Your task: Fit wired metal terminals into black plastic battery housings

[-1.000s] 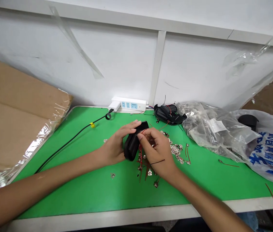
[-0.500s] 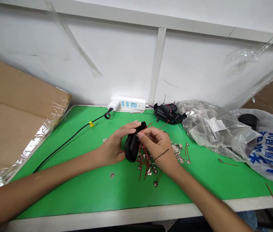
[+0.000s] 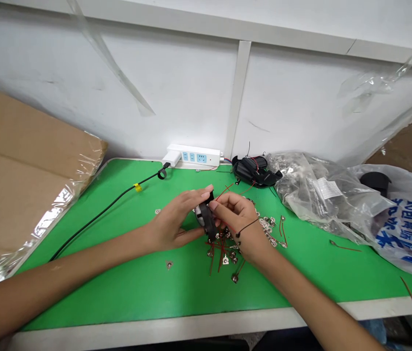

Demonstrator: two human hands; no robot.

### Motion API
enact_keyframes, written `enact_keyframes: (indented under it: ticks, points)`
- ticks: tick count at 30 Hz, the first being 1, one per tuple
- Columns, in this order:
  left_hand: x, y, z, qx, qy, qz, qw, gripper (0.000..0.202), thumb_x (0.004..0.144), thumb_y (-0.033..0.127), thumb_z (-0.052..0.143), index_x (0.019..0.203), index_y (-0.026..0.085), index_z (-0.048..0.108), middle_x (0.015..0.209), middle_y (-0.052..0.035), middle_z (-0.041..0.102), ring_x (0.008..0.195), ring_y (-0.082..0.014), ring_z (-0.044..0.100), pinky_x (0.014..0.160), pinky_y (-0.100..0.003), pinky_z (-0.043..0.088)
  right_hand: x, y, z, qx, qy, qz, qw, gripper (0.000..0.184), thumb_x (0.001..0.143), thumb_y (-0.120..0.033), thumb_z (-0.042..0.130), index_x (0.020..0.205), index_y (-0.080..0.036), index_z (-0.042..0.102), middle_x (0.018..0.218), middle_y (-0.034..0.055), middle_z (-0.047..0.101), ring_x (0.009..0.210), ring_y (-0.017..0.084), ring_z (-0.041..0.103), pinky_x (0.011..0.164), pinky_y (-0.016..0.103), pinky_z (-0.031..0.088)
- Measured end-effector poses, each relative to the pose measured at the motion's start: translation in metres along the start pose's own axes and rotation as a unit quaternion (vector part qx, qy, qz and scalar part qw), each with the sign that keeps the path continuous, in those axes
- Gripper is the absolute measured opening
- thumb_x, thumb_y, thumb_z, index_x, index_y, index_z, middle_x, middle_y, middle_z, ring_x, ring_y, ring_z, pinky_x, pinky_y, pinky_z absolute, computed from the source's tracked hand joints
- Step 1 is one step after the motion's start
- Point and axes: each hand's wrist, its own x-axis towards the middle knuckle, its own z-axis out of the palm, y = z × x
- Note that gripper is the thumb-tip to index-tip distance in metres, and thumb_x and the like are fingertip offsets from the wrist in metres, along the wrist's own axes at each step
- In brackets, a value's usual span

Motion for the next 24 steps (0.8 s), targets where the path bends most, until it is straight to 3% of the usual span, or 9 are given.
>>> enact_keyframes:
  ticks: [5,9,15,20,24]
  points:
    - [0.002,0.005,-0.003,-0.004,0.007,-0.018,1.000,0.092,0.095,0.036,0.078,0.169,0.027,0.025,0.162,-0.0200,0.051,0.140,-0.0325,0.061,0.114,-0.052,0.056,0.000,0.002,0.000,0.093,-0.006,0.059,0.994,0.034,0.078,-0.046,0.090,0.075,-0.022,0.065,0.066,-0.0040,0.058,0.055,0.010,0.047,0.050,0.023,0.037]
    - [0.002,0.005,-0.002,-0.001,0.008,-0.006,1.000,0.089,0.095,0.030,0.077,0.169,0.025,0.027,0.160,-0.0190,0.054,0.143,-0.0314,0.060,0.116,-0.051,0.057,0.002,0.004,-0.002,0.106,0.008,0.067,0.992,0.033,0.077,-0.045,0.090,0.076,-0.021,0.066,0.066,-0.0045,0.057,0.055,0.010,0.046,0.049,0.022,0.037]
    - [0.000,0.002,0.000,-0.004,-0.015,-0.004,1.000,0.089,0.097,0.029,0.076,0.170,0.025,0.024,0.162,-0.0187,0.052,0.146,-0.0284,0.057,0.118,-0.046,0.056,0.005,0.007,-0.003,0.121,0.030,0.081,0.989,0.036,0.068,-0.036,0.095,0.070,-0.019,0.063,0.060,-0.0068,0.050,0.047,0.005,0.035,0.041,0.017,0.026]
    - [0.000,0.002,0.000,-0.012,-0.028,-0.017,0.999,0.089,0.098,0.030,0.074,0.171,0.030,0.022,0.161,-0.0163,0.053,0.147,-0.0284,0.056,0.120,-0.047,0.054,0.001,0.007,0.005,0.176,0.049,0.101,0.978,0.039,0.068,-0.041,0.095,0.071,-0.019,0.063,0.060,-0.0064,0.050,0.047,0.005,0.037,0.039,0.016,0.032]
    - [-0.001,0.001,0.001,-0.025,-0.030,-0.026,0.999,0.087,0.099,0.028,0.073,0.170,0.028,0.023,0.164,-0.0172,0.050,0.149,-0.0298,0.054,0.122,-0.048,0.052,-0.002,0.008,0.013,0.263,0.075,0.128,0.953,0.035,0.065,-0.031,0.096,0.070,-0.018,0.064,0.062,-0.0064,0.053,0.050,0.005,0.041,0.040,0.014,0.038]
